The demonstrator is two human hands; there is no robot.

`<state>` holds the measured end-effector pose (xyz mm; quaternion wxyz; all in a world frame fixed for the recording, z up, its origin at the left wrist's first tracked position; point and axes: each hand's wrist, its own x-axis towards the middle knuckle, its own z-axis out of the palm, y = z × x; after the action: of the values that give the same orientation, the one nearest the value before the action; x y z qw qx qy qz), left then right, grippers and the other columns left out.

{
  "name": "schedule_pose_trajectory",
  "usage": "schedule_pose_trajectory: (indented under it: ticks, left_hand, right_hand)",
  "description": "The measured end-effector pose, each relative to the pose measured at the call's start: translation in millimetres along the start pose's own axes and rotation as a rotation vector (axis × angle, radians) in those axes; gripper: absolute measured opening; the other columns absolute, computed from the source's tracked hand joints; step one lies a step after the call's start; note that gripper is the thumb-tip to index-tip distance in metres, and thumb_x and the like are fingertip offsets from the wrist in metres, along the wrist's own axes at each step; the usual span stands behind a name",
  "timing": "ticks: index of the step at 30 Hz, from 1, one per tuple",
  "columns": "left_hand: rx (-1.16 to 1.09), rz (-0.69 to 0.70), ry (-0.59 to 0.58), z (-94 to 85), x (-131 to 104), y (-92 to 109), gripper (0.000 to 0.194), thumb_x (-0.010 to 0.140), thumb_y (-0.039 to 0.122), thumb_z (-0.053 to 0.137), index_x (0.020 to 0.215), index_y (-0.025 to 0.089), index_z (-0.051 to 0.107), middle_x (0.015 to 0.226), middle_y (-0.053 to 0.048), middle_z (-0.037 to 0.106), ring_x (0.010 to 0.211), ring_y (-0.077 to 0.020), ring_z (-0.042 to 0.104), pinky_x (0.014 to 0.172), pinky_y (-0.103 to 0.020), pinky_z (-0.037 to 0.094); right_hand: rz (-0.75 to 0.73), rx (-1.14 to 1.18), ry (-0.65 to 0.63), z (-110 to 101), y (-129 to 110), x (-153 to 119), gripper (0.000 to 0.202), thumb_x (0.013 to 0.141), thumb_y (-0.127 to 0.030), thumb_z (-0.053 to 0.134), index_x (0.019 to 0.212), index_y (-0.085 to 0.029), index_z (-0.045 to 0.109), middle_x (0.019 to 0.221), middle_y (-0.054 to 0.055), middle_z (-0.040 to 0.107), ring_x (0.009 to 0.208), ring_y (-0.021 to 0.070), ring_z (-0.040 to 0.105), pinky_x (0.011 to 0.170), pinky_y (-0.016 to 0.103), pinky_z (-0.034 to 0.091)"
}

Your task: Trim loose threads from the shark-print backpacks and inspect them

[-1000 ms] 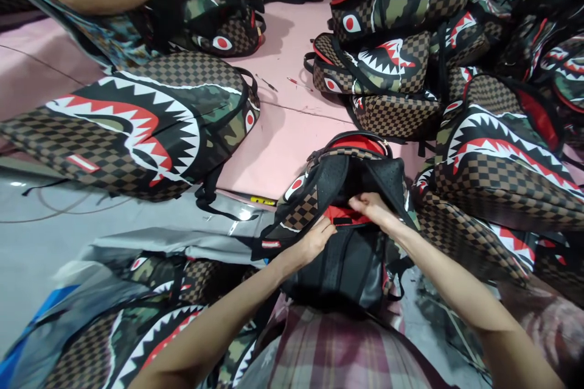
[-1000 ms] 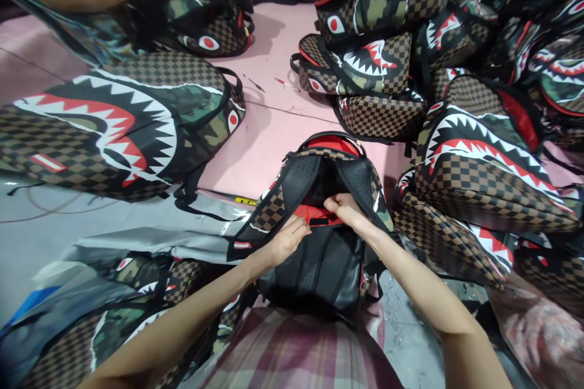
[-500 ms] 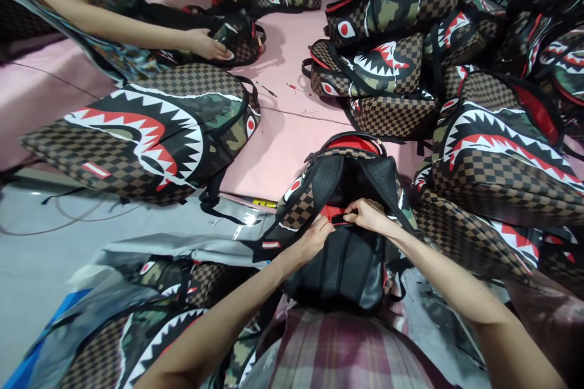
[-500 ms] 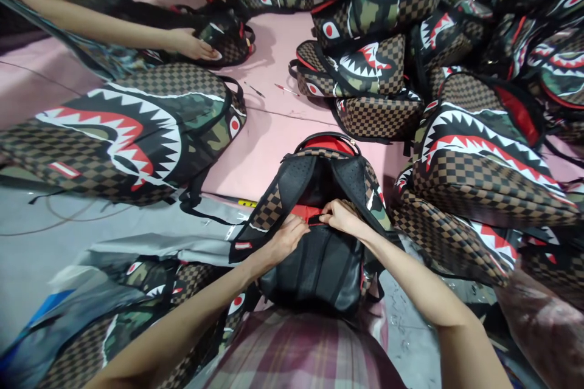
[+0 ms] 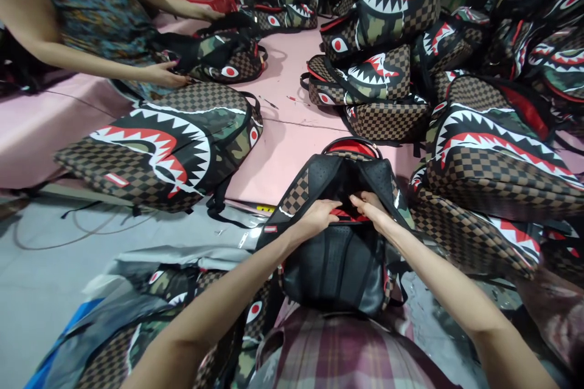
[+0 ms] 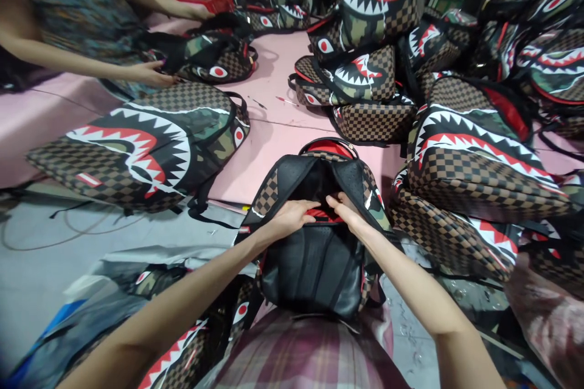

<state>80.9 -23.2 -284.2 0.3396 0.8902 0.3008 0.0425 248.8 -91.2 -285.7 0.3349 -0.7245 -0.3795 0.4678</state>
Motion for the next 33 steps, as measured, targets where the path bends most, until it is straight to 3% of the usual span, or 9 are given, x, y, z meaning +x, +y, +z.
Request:
schedule_pose_trajectory:
  ticks: [3, 13, 17, 22, 27, 33]
  left_hand:
    - [0.024, -0.097, -0.197, -8.0, 14, 9, 0.022, 0.078, 0.023, 0.061, 0.096, 0.024, 0.072, 0.09, -0.002, 0.072, 0.087, -0.0187, 0.064, 0.074, -0.024, 0.043]
    - [0.037, -0.215, -0.227, -9.9, 29, 11, 0.017, 0.077, 0.034, 0.059, 0.081, 0.026, 0.073, 0.069, 0.002, 0.069, 0.073, -0.0161, 0.064, 0.065, -0.022, 0.039]
    - [0.038, -0.234, -0.162, -2.0, 26, 13, 0.011, 0.075, 0.027, 0.06, 0.074, 0.02, 0.069, 0.068, 0.0, 0.067, 0.071, -0.0162, 0.063, 0.065, -0.023, 0.039]
    - [0.053, -0.285, 0.011, 13.8, 16, 10, 0.018, 0.083, 0.014, 0.043, 0.079, 0.011, 0.06, 0.073, -0.008, 0.064, 0.068, -0.0182, 0.061, 0.061, -0.027, 0.04]
    - [0.026, -0.299, 0.119, 21.1, 12, 4, 0.017, 0.082, 0.012, 0.038, 0.075, 0.014, 0.054, 0.07, -0.007, 0.06, 0.064, -0.017, 0.058, 0.06, -0.027, 0.04]
    - [-0.036, -0.267, 0.186, 17.4, 11, 8, 0.02, 0.086, 0.016, 0.035, 0.073, 0.015, 0.051, 0.069, -0.005, 0.056, 0.066, -0.0166, 0.056, 0.062, -0.029, 0.041]
  right_hand:
    - [0.046, 0.049, -0.004, -1, -4, -2, 0.022, 0.086, -0.032, 0.049, 0.093, -0.013, 0.057, 0.079, 0.005, 0.062, 0.056, 0.0097, 0.051, 0.048, 0.021, 0.041]
    - [0.027, -0.012, -0.058, -9, -13, -7, 0.014, 0.083, -0.026, 0.052, 0.082, -0.013, 0.055, 0.065, -0.001, 0.058, 0.048, 0.0067, 0.044, 0.046, 0.019, 0.035]
    - [-0.008, -0.115, -0.048, -10, -13, -9, 0.014, 0.082, -0.025, 0.052, 0.084, -0.013, 0.058, 0.064, 0.0, 0.059, 0.052, 0.0088, 0.049, 0.048, 0.019, 0.036]
    - [-0.066, -0.317, -0.048, -12, -10, -14, 0.013, 0.077, -0.025, 0.058, 0.076, -0.013, 0.065, 0.062, 0.001, 0.061, 0.055, 0.0113, 0.051, 0.05, 0.021, 0.034]
    - [-0.102, -0.456, -0.078, -9, -11, -17, 0.016, 0.076, -0.026, 0.059, 0.071, -0.015, 0.07, 0.057, -0.001, 0.059, 0.054, 0.0112, 0.051, 0.049, 0.022, 0.03]
    - [-0.151, -0.512, -0.053, 1, -17, -16, 0.017, 0.077, -0.022, 0.057, 0.069, -0.016, 0.07, 0.057, 0.0, 0.061, 0.055, 0.0111, 0.053, 0.052, 0.021, 0.032]
